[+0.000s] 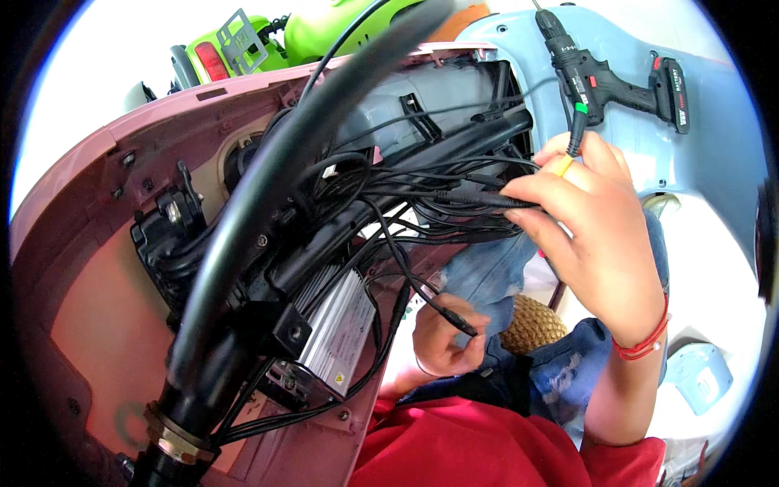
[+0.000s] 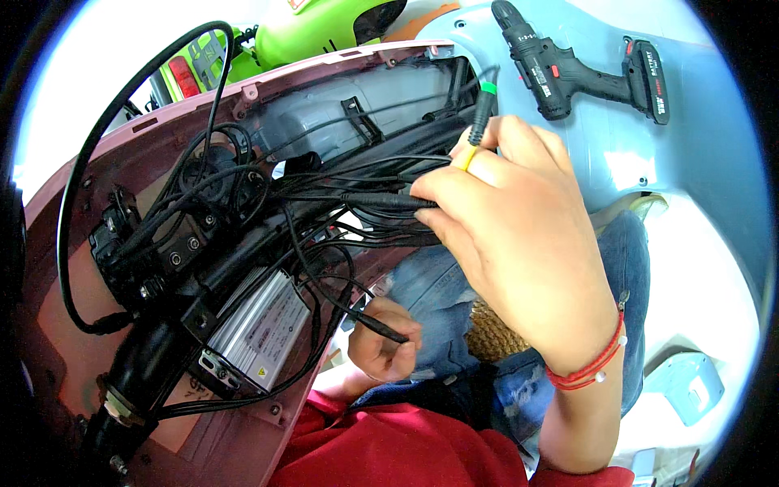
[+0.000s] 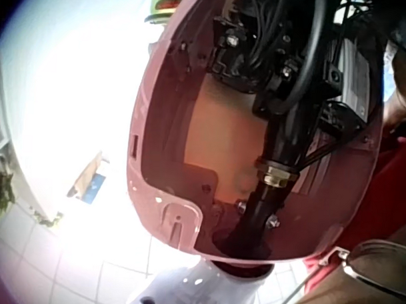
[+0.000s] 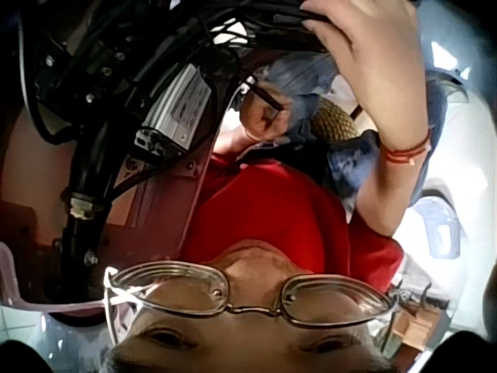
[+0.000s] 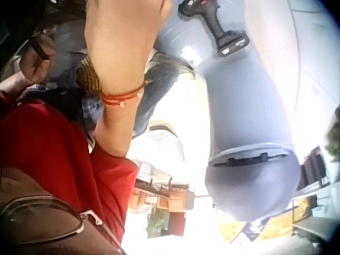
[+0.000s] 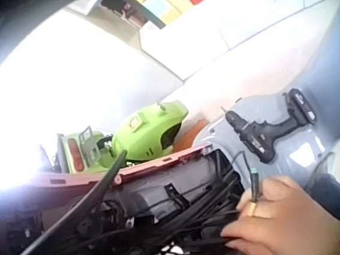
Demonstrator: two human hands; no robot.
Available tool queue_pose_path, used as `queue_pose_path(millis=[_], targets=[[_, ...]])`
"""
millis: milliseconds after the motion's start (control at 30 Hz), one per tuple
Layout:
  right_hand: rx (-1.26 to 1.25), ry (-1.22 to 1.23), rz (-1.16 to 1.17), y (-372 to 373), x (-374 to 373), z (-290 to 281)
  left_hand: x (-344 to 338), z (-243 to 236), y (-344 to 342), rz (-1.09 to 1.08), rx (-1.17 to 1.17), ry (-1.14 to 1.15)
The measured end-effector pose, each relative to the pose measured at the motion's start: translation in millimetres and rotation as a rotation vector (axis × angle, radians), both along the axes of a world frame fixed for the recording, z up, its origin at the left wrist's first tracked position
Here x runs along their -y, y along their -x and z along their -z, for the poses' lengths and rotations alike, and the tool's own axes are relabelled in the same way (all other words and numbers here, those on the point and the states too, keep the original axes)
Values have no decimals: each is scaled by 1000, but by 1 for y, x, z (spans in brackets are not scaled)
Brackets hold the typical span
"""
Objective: The person connects wire harness plugs by hand and arranges the cables inside an electric scooter compartment.
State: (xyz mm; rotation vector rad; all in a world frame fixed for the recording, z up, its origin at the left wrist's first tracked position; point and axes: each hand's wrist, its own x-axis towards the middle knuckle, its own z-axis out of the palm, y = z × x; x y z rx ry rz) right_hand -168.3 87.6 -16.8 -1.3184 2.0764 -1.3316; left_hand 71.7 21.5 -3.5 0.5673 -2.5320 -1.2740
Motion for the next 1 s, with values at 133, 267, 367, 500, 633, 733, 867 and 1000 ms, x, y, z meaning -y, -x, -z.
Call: queue_pose_path(millis=[133, 267, 367, 500, 633, 733, 867, 1000], targets=[[176, 38, -42, -4, -9, 1, 1, -1, 0, 30, 15, -8], [234, 57, -40, -7, -10, 1, 0, -1, 3, -3, 18, -32], [242, 70, -48, -8, -9, -1, 2, -3, 4, 26, 25, -6], [134, 98, -56, -17, -2, -2, 1, -5, 2, -69, 139, -2], [69, 67, -33, -32, 5, 6, -9, 1, 0, -197, 185, -162], [142, 22, -39, -41, 7, 10, -12, 4, -1, -141, 155, -119], [290, 41, -28, -47, 8, 7, -11, 6, 3, -181, 119, -142], [297, 55, -2, -49, 8, 4, -8, 4, 9, -209, 87, -184]])
